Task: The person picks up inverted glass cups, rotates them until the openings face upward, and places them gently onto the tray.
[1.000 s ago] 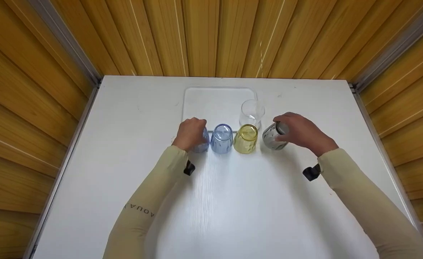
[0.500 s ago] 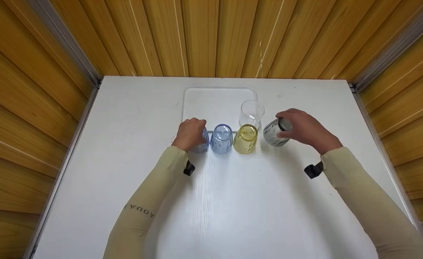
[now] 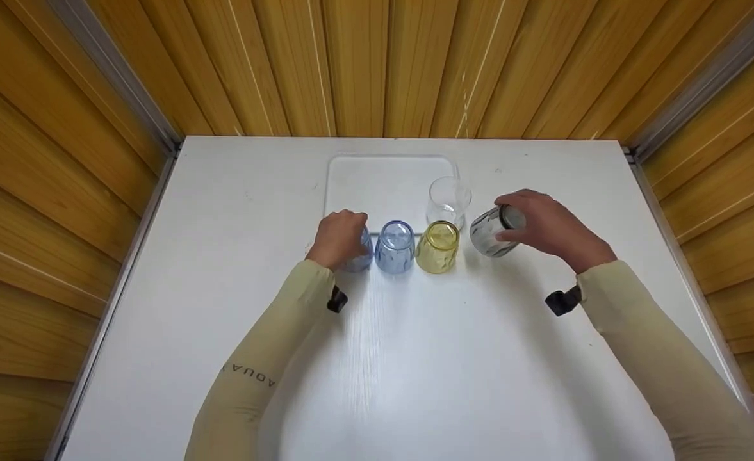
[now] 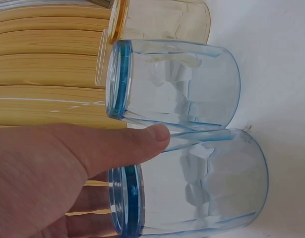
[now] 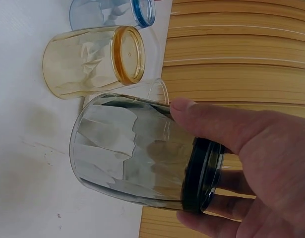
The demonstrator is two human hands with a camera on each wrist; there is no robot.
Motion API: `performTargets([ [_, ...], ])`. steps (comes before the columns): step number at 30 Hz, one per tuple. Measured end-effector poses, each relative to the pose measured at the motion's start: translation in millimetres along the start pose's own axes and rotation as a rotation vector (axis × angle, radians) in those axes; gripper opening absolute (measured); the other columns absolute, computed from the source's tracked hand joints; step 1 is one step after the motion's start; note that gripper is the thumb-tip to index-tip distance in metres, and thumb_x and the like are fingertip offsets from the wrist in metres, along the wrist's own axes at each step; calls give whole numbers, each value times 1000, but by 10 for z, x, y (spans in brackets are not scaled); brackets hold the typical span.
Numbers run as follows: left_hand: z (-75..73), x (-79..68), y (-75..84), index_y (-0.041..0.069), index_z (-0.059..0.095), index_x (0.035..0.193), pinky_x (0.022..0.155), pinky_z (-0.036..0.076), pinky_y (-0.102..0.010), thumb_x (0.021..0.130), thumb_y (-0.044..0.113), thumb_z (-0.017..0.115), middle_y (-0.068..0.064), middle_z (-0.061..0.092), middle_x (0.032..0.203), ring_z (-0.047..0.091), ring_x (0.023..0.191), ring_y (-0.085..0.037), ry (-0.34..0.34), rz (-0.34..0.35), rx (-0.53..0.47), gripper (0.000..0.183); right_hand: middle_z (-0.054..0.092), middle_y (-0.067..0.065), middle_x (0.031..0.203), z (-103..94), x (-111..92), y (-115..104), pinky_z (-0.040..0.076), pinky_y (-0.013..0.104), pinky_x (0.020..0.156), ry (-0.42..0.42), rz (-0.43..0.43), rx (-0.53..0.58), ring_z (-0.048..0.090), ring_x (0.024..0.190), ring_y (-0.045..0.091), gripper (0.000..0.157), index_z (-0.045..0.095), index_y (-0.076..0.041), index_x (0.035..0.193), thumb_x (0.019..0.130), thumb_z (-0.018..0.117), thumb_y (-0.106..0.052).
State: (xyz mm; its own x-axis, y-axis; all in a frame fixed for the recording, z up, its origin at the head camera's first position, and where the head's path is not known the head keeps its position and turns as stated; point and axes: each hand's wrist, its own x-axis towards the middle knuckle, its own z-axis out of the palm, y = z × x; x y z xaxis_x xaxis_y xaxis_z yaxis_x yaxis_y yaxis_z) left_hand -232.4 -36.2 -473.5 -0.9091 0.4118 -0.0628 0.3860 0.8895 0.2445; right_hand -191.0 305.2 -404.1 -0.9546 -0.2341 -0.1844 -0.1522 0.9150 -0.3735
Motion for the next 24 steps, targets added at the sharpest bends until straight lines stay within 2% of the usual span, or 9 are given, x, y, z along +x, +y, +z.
performTargets([
  [8, 2, -2, 13, 4, 69, 106, 79, 57, -42, 69, 18, 87, -12, 72, 98, 69, 89, -30, 14, -2, 19, 43, 55, 17, 133, -24, -35, 35, 42, 52, 104, 42, -52, 17, 51, 122, 34, 60, 55, -5, 133, 80, 78, -20],
  [24, 11, -1, 10, 4, 69, 105, 76, 57, -44, 69, 20, 86, -13, 72, 97, 68, 88, -31, 11, -3, 27, 43, 50, 17, 139, -43, -35, 50, 41, 54, 104, 33, 0, 29, 47, 125, 34, 62, 50, -8, 138, 84, 74, -30],
])
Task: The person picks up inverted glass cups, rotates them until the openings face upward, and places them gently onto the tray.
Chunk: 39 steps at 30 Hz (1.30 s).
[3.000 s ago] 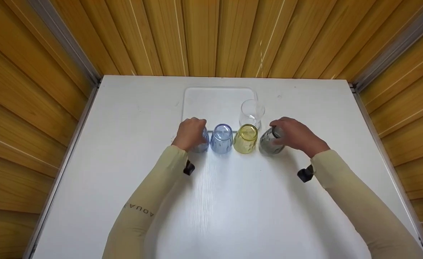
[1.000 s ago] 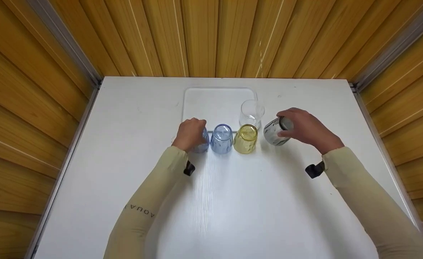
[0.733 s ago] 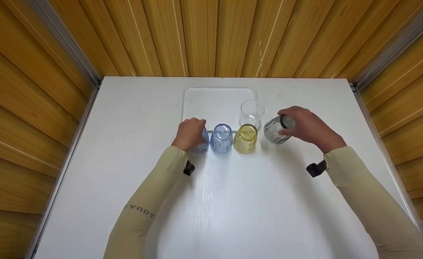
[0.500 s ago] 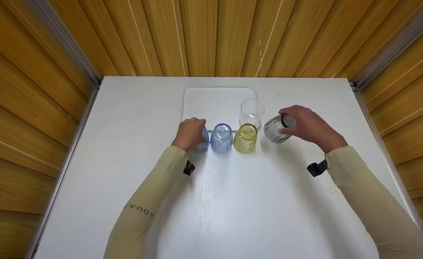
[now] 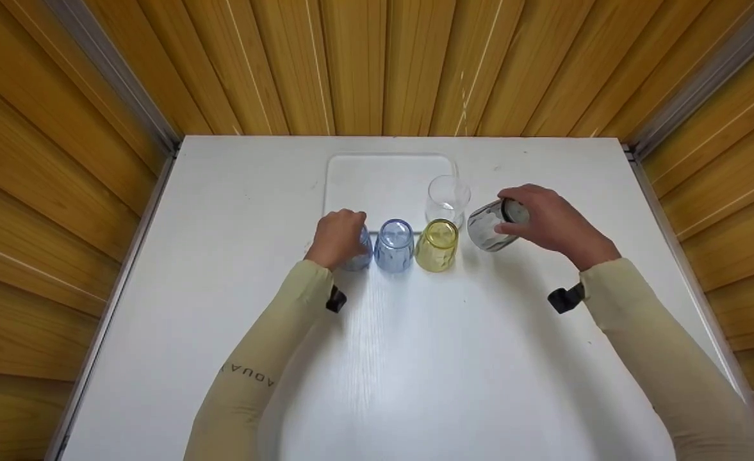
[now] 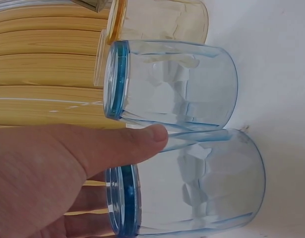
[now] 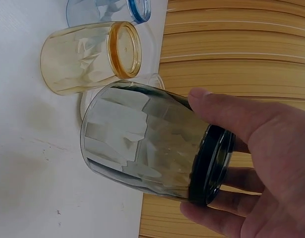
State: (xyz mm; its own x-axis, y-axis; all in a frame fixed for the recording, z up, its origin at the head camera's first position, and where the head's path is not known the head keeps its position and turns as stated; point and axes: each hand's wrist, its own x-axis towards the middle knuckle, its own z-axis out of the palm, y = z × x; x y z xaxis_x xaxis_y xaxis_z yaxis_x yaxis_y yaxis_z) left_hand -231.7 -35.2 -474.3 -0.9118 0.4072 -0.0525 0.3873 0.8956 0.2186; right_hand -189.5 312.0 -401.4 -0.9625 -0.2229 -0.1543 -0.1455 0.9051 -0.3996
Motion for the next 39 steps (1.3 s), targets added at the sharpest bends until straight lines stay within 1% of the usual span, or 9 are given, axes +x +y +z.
performTargets([
  [7, 19, -2, -10, 4, 69, 104, 75, 57, -44, 69, 21, 86, -12, 72, 96, 68, 88, -30, 11, 4, 7, 43, 49, 16, 141, -2, -3, -16, 41, 55, 104, -2, 30, 36, 47, 125, 33, 64, 50, -9, 139, 85, 72, -36],
  [11, 31, -8, -18, 5, 68, 105, 76, 57, -45, 69, 21, 87, -12, 72, 98, 69, 89, -31, 14, 6, 8, 44, 49, 15, 142, 0, -4, -15, 40, 54, 105, 8, 31, 47, 47, 126, 33, 64, 50, -10, 139, 86, 72, -39],
  [18, 53, -6, -24, 5, 68, 105, 77, 57, -45, 70, 22, 87, -11, 72, 97, 68, 89, -31, 23, 12, 29, 43, 51, 13, 139, 12, -9, -7, 42, 53, 100, 15, 38, 71, 49, 119, 31, 66, 49, -11, 140, 86, 70, -43],
  [23, 56, 2, -20, 5, 69, 107, 78, 57, -44, 70, 21, 87, -11, 72, 97, 68, 89, -31, 22, 7, 26, 44, 51, 13, 139, 29, -5, 3, 44, 52, 97, 28, 38, 83, 51, 116, 30, 67, 49, -12, 140, 86, 69, -47],
  [34, 58, -3, -15, 5, 69, 107, 78, 56, -44, 71, 22, 86, -11, 72, 99, 68, 90, -30, 10, -5, 14, 44, 53, 14, 136, 55, 3, -3, 45, 49, 93, 46, 35, 98, 51, 110, 30, 67, 48, -10, 140, 87, 68, -46],
  [39, 56, -8, -21, 6, 69, 107, 78, 57, -44, 70, 22, 86, -11, 72, 99, 68, 91, -30, 12, -3, 13, 43, 54, 14, 135, 79, 9, 17, 45, 48, 91, 71, 17, 105, 52, 109, 29, 66, 49, -10, 139, 87, 68, -46],
])
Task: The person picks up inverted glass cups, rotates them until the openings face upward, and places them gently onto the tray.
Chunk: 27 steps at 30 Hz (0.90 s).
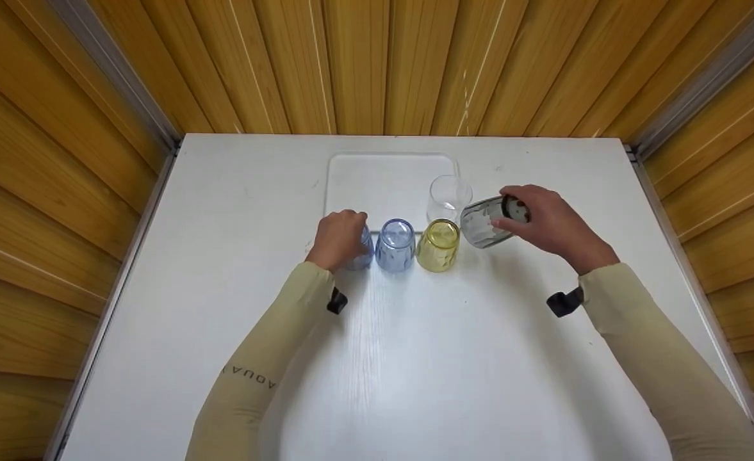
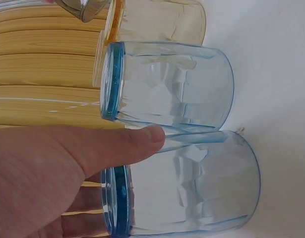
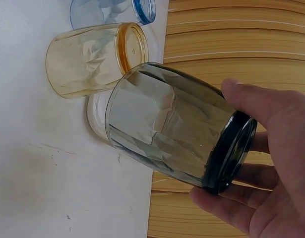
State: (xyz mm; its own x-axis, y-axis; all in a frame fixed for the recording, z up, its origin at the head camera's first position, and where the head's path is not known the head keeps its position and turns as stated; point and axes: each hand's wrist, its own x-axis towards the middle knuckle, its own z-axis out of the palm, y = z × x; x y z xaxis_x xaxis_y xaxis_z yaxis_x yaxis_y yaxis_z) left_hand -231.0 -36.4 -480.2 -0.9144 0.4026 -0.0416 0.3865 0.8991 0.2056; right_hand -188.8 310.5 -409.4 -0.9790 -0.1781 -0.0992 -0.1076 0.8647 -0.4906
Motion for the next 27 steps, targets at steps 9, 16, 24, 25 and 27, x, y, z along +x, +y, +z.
performTargets([
  [9, 18, 2, -24, 7, 69, 113, 77, 58, -43, 70, 26, 86, -10, 72, 103, 69, 91, -29, 9, 1, 5, 50, 55, 14, 132, 34, 23, 36, 44, 47, 89, 16, -8, 15, 51, 106, 29, 68, 48, -11, 140, 87, 66, -50],
  [16, 15, -2, -13, 8, 67, 117, 78, 58, -42, 74, 27, 84, -9, 71, 106, 69, 92, -27, -14, -2, 4, 50, 55, 14, 132, 59, 32, 32, 44, 47, 91, 13, 1, 24, 50, 107, 29, 69, 47, -13, 141, 87, 64, -52],
  [24, -11, -25, -6, 8, 60, 129, 88, 55, -46, 76, 29, 82, -12, 65, 123, 65, 106, -29, -66, -10, -21, 61, 53, 15, 135, 82, 51, 30, 44, 50, 96, 16, -5, 48, 50, 111, 30, 71, 47, -12, 141, 87, 63, -54],
  [25, -9, -30, -6, 8, 59, 130, 89, 55, -46, 76, 29, 82, -12, 63, 125, 64, 109, -30, -69, -6, -17, 63, 53, 15, 135, 89, 53, 33, 44, 50, 96, 20, -10, 49, 50, 111, 30, 71, 47, -12, 141, 87, 63, -54],
  [27, 1, -39, -8, 9, 55, 134, 94, 52, -48, 76, 30, 82, -13, 59, 133, 59, 117, -31, -74, -6, -15, 67, 54, 15, 134, 101, 56, 32, 44, 50, 96, 26, -20, 48, 51, 111, 29, 70, 47, -11, 141, 87, 62, -55],
])
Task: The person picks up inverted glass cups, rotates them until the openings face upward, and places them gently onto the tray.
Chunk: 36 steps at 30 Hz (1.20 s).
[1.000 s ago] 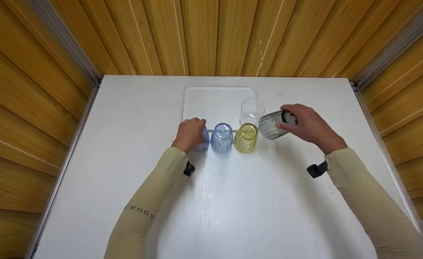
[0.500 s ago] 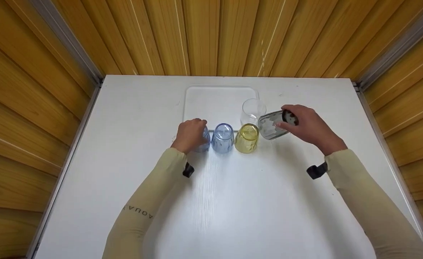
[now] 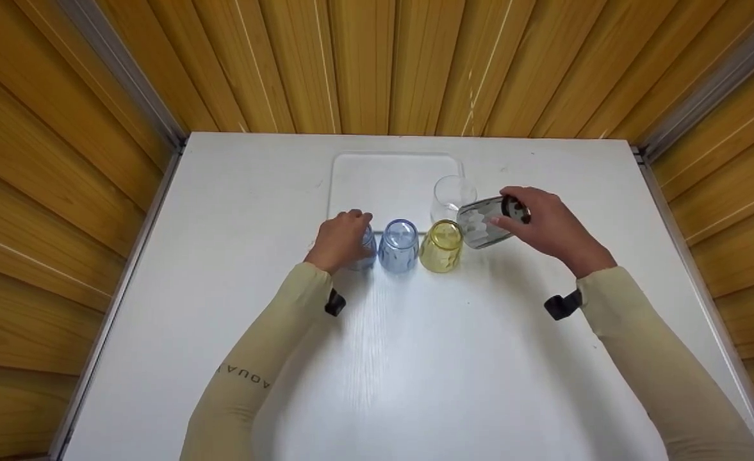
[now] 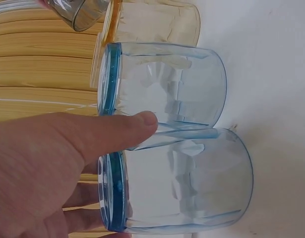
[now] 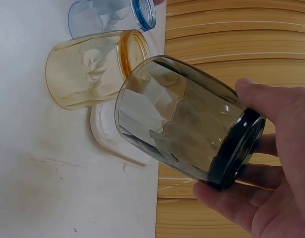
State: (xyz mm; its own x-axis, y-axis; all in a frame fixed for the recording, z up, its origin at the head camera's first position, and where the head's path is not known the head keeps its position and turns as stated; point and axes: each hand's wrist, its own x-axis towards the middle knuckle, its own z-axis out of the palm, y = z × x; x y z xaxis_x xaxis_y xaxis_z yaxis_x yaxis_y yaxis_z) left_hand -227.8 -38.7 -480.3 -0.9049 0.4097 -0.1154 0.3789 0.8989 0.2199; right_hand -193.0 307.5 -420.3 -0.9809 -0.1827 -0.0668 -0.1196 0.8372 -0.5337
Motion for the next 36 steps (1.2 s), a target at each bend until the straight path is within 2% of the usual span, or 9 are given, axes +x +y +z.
performTargets([
  [4, 10, -16, 16, 11, 47, 142, 104, 45, -50, 77, 36, 81, -14, 45, 148, 46, 133, -33, 0, 6, 18, 77, 55, 16, 133, 12, -12, -7, 44, 51, 97, 13, -29, -3, 52, 113, 30, 68, 48, -9, 139, 89, 62, -53],
  [8, 11, -25, 41, 12, 42, 145, 107, 42, -50, 77, 41, 80, -13, 40, 152, 40, 138, -32, 24, 20, 16, 84, 57, 17, 130, 15, -23, -14, 43, 51, 97, 34, -58, -2, 53, 114, 31, 64, 50, -7, 138, 90, 62, -49],
  [14, 8, -39, 70, 11, 40, 146, 109, 40, -50, 76, 45, 79, -13, 39, 152, 39, 140, -31, 58, 41, -8, 87, 57, 17, 131, 36, -19, -11, 43, 52, 98, 38, -53, -3, 52, 115, 31, 64, 50, -8, 138, 90, 63, -49],
  [24, -18, -49, 126, 15, 39, 147, 115, 33, -48, 73, 53, 79, -10, 37, 154, 34, 143, -28, 62, 43, -59, 92, 54, 16, 137, 58, -26, -6, 42, 54, 101, 29, -42, 17, 51, 120, 32, 64, 49, -10, 139, 91, 61, -49],
  [30, -17, -59, 145, 15, 39, 148, 116, 31, -46, 72, 56, 78, -8, 37, 154, 33, 144, -26, 93, 68, -66, 94, 53, 15, 137, 63, -35, -13, 46, 53, 98, 30, -42, 22, 52, 119, 31, 66, 47, -10, 140, 91, 59, -52],
  [36, -13, -57, 173, 16, 39, 147, 116, 31, -45, 72, 58, 77, -7, 38, 153, 33, 143, -24, 123, 89, -70, 94, 57, 14, 129, 79, -35, -37, 49, 51, 93, 49, -61, 38, 55, 112, 29, 62, 49, -10, 138, 92, 60, -49],
])
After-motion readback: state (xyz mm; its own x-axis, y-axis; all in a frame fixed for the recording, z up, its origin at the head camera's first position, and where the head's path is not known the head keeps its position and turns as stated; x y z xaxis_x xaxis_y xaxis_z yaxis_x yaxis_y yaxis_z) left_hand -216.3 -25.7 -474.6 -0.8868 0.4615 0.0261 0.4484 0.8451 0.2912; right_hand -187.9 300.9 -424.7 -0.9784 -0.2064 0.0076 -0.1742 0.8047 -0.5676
